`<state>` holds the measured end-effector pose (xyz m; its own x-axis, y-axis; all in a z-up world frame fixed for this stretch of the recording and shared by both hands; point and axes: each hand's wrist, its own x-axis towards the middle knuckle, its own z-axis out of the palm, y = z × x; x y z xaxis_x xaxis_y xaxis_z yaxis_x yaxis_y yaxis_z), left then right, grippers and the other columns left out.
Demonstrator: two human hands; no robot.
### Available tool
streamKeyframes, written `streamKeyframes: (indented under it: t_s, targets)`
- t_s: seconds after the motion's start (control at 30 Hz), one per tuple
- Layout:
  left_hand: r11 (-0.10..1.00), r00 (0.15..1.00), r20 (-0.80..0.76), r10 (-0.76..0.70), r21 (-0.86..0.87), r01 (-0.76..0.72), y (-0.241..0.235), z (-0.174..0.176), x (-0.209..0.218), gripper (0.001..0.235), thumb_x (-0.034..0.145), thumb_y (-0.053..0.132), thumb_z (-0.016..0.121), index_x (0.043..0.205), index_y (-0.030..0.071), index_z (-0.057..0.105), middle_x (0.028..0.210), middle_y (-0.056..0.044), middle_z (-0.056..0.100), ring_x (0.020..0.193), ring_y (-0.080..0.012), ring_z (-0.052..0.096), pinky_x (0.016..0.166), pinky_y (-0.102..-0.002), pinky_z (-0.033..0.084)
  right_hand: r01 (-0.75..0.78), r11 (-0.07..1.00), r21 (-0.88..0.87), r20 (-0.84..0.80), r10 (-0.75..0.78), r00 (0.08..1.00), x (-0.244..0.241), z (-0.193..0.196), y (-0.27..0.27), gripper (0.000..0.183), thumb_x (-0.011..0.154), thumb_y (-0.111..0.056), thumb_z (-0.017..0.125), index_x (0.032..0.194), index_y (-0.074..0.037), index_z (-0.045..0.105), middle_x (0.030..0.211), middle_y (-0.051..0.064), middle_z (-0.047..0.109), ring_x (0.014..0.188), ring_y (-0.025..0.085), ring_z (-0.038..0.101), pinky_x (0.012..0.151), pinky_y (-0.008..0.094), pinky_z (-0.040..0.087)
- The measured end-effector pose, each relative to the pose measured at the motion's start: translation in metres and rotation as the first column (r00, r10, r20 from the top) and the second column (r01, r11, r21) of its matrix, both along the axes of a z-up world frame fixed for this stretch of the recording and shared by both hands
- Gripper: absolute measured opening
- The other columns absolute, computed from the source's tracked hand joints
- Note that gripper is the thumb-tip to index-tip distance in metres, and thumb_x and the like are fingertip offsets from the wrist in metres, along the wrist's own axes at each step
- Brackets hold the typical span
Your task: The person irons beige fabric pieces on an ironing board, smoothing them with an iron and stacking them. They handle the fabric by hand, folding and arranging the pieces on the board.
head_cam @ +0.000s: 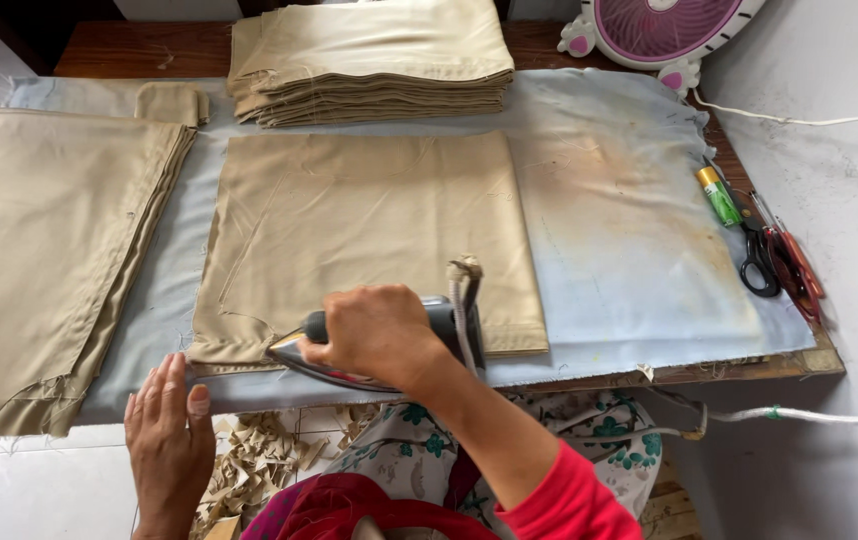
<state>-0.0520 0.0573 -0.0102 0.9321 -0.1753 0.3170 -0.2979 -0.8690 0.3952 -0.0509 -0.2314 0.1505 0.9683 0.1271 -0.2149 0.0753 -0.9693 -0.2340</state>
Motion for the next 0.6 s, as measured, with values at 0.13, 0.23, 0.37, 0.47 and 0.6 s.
streamKeyframes:
  t_s: [0.13,0.23,0.37,0.47,0.6]
  targets:
    - [0.997,0.998,-0.027,0.055,0.062,-0.053,-0.012,-0.009,-0.001,0.065,0.109,0.046,0.024,0.159,0.008,0.039,0.167,-0.015,0.036,0.155,-0.0341,0.026,0.125,-0.054,0.012,0.007,0.998,-0.063,-0.173,-0.018,0.985,-0.015,0.016,-0.043,0.049,0.102,-0.062,0.049,0.097,-0.015,0.065,0.062,-0.008,0.051,0.049,0.010,0.046,0.044,0.023,0.040]
    - [0.998,0.997,-0.012,0.070,-0.003,-0.070,-0.019,-0.014,0.001,0.068,0.109,0.048,0.022,0.159,0.005,0.037,0.167,-0.016,0.034,0.155,-0.0365,0.023,0.124,-0.058,0.007,0.221,0.967,-0.125,-0.235,-0.245,0.941,-0.027,0.031,-0.085,0.045,0.099,-0.064,0.048,0.100,-0.023,0.066,0.062,-0.010,0.052,0.052,0.006,0.046,0.048,0.019,0.038]
    - [0.991,0.993,-0.025,0.119,-0.051,-0.120,-0.025,-0.020,0.001,0.067,0.107,0.045,0.027,0.159,0.005,0.037,0.167,-0.014,0.033,0.155,-0.0339,0.022,0.124,-0.057,0.004,0.337,0.895,-0.293,-0.151,-0.391,0.908,-0.041,0.015,-0.142,0.056,0.095,-0.072,0.043,0.091,-0.022,0.066,0.067,-0.004,0.063,0.061,0.014,0.062,0.056,0.028,0.051]
    - [0.991,0.992,0.032,0.125,-0.053,-0.123,-0.026,-0.024,0.002,0.066,0.105,0.041,0.032,0.159,0.004,0.038,0.166,-0.015,0.036,0.153,-0.0353,0.025,0.123,-0.056,0.006,0.416,0.853,-0.316,-0.106,-0.467,0.878,-0.047,0.012,-0.152,0.067,0.085,-0.077,0.050,0.113,-0.022,0.074,0.082,0.005,0.077,0.081,0.026,0.072,0.070,0.039,0.055]
    - [0.987,0.991,-0.016,0.133,-0.085,-0.134,-0.028,-0.025,0.005,0.071,0.103,0.045,0.029,0.160,0.005,0.035,0.167,-0.013,0.033,0.154,-0.0324,0.022,0.125,-0.053,0.002,0.244,0.928,-0.281,-0.232,-0.312,0.921,-0.042,0.010,-0.112,0.050,0.093,-0.072,0.051,0.110,-0.028,0.065,0.059,-0.010,0.053,0.051,0.006,0.047,0.048,0.018,0.040]
